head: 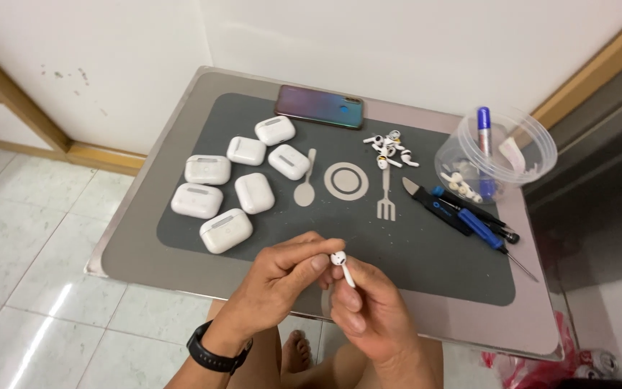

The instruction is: Assembling earbud components by attaching silicone tips to the earbud bodies.

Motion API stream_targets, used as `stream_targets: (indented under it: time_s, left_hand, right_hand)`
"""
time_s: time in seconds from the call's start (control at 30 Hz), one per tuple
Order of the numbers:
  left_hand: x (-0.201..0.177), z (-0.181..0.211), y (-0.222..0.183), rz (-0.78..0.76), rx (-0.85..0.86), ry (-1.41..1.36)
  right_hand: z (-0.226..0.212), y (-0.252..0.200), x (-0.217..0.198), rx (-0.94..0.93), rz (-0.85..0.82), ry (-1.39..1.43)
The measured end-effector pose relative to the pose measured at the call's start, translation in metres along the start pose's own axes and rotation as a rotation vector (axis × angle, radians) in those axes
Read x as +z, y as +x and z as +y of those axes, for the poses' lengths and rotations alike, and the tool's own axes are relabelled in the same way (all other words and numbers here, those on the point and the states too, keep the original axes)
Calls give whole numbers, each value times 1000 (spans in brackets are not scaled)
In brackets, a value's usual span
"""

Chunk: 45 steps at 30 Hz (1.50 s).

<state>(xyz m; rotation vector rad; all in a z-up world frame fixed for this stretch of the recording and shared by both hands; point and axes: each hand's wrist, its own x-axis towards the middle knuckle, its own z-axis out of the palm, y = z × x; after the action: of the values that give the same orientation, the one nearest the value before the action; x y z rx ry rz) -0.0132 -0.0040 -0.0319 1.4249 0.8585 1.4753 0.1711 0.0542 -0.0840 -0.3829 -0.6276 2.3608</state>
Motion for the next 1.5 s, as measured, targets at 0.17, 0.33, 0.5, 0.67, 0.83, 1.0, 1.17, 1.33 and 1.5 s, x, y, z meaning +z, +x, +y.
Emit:
stream_targets:
  time_s: [0.17, 0.33, 0.5, 0.67, 0.83, 1.0, 1.17, 1.33, 1.5]
  left_hand:
    - [-1, -2, -3, 5, 20, -11]
    - [1, -13, -4, 13, 71, 105]
    - [3, -33, 3, 182, -385, 239]
    - [6, -29, 7, 179, -462, 228]
    - [5, -20, 9, 157, -542, 222]
    - [3, -18, 6, 115, -303, 236]
    - [3, -3, 8, 114, -434, 213]
    - [5, -10, 9, 147, -370, 195]
    - [4, -5, 9, 164, -372, 163]
  right_hand:
    - [3, -1, -4, 21, -32, 40]
    - [10, -4, 18, -84, 229, -148]
    - [-20, -12, 38, -106, 328, -293]
    - [-95, -29, 63, -423, 805, -783]
    - [-185, -14, 53, -722, 1069, -1383]
    - [-241, 25, 57, -298, 1345, -2136]
    - [-191, 42, 78, -484, 1083, -2102]
    - [-167, 92, 21, -273, 653, -2333]
    - [-170, 120, 27, 105, 721, -2461]
